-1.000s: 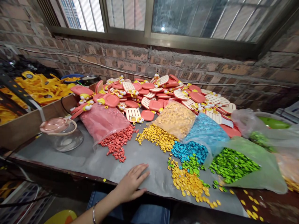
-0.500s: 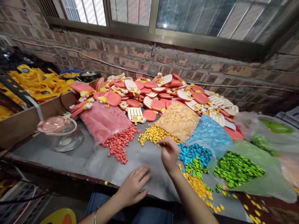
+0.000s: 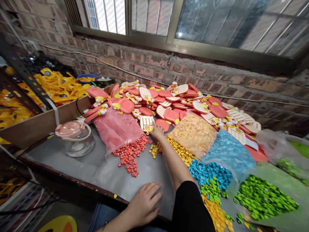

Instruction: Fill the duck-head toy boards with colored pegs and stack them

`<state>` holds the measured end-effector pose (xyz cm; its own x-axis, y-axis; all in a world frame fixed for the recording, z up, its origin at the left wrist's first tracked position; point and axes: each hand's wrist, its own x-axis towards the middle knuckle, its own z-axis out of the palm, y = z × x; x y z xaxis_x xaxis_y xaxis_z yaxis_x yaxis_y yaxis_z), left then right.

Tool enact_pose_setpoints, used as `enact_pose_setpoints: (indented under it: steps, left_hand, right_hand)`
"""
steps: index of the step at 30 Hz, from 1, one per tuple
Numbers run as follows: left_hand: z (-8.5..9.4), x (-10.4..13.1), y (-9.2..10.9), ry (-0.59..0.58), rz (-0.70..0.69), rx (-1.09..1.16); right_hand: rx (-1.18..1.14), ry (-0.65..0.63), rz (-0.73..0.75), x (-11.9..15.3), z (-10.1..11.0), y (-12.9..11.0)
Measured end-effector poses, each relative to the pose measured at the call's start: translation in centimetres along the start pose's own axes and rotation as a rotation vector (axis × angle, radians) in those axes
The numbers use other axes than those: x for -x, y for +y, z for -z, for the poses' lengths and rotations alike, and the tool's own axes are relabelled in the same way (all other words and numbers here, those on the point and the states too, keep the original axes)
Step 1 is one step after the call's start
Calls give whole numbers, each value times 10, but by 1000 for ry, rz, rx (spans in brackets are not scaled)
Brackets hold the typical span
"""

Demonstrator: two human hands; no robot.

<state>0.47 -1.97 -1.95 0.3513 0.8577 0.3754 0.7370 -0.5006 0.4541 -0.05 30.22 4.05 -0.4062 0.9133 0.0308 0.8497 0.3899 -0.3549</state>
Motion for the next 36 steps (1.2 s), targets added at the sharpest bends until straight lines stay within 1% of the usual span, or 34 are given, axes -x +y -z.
enact_pose_setpoints:
  steps: [2,4,7,10,12,14,15,16,17,18,20,22,24,25,26,27,28,29,30,31,33,34,35,36]
  left_hand:
    - [1,-1,0,3,1,-6]
    - [1,-1,0,9,1,-13]
    - [0,-2,0,26,-4,-29]
    - [-2,-1,0,58,-6,-58]
    - [-3,0,1,99,-12,-99]
    - [-2,1,2,162,-19,-155]
    - [-1,2,2,198,-25,-181]
    - [0,2,3,239,-35,-199]
    - [1,3,3,282,-50,-210]
    - [2,3,3,323,-70,-215]
    - [3,4,3,388,-113,-222]
    - [4,5,3,416,-147,-236]
    - [4,5,3,416,-164,-253]
    - [4,4,3,404,-164,-262]
    - [4,4,3,385,-156,-269]
    - [5,3,3,355,-137,-275]
    - [5,2,3,317,-111,-278]
    - [5,1,3,273,-78,-278]
    - [5,0,3,228,-41,-273]
    - [5,-1,3,186,-6,-266]
    - [3,-2,3,122,41,-253]
    - [2,-2,3,105,51,-250]
    - [2,-2,2,96,54,-248]
    - [1,-2,2,95,54,-247]
  right_hand:
    - [-39,12,34,0,-6,2]
    - [-104,54,61,2,-6,6]
    - [-209,146,84,8,1,11]
    - [-309,266,84,19,14,16]
    - [-482,395,93,32,25,22]
    - [-768,541,119,49,41,32]
    - [-915,581,134,59,51,38]
    - [-1025,568,147,70,61,45]
    - [-1084,500,154,81,72,53]
    - [-1105,394,156,91,83,61]
    - [-1051,115,154,112,100,73]
    - [-918,-202,171,128,107,79]
    - [-775,-498,231,140,101,74]
    - [-714,-614,278,143,94,68]
    - [-666,-703,332,144,84,61]
    - [-629,-757,389,144,73,53]
    - [-603,-778,435,141,62,45]
    - [-579,-761,463,136,51,38]
    - [-538,-689,472,129,41,32]
    - [-473,-575,462,121,31,27]
    - [-305,-300,405,102,17,20]
    - [-238,-198,374,92,11,19]
    - [-188,-126,348,83,6,18]
    - [-160,-90,331,76,2,18]
